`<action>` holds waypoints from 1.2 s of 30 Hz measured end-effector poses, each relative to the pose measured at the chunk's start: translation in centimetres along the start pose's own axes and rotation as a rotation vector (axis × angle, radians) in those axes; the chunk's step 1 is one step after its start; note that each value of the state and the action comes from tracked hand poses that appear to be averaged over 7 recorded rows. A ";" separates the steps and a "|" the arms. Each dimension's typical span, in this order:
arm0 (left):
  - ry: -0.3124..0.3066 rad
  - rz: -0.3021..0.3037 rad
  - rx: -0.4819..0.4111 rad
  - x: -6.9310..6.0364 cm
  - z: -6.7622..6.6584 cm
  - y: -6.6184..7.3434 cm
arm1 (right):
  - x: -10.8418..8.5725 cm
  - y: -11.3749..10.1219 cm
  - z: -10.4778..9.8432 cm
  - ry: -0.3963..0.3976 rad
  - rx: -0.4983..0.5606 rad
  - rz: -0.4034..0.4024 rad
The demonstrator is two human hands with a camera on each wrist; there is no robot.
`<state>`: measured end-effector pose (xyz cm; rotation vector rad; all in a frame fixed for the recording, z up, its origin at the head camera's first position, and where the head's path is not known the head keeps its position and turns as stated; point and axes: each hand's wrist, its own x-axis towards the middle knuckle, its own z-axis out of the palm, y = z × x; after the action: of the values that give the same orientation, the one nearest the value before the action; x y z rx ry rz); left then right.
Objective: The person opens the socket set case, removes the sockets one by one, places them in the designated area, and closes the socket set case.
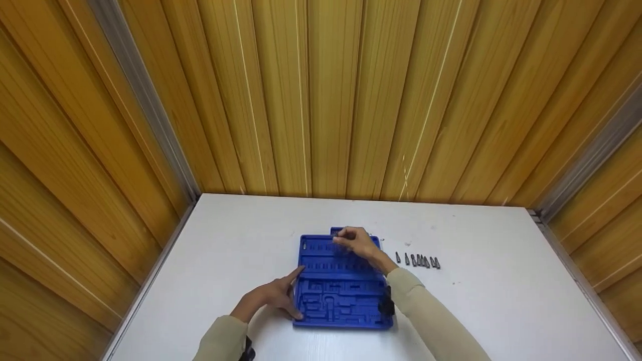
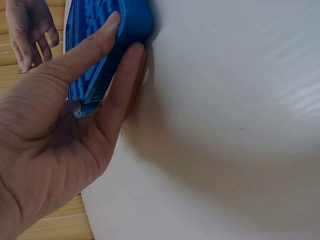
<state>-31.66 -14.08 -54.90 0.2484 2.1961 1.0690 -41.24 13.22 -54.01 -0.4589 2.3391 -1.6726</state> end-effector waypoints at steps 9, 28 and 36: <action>-0.005 0.011 -0.008 0.0 -0.2 0.1 | -1.6 0.0 -3.5 0.018 -0.042 0.076; 0.004 -0.004 0.048 -0.2 -0.1 0.2 | -6.1 2.3 -10.9 -0.227 0.038 0.218; -0.005 0.018 0.027 -0.2 -0.2 0.3 | -8.2 3.2 -14.6 -0.262 0.003 0.238</action>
<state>-31.65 -14.08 -54.52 0.2833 2.2087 1.0474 -39.33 30.04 -52.29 -0.3574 2.1089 -1.4148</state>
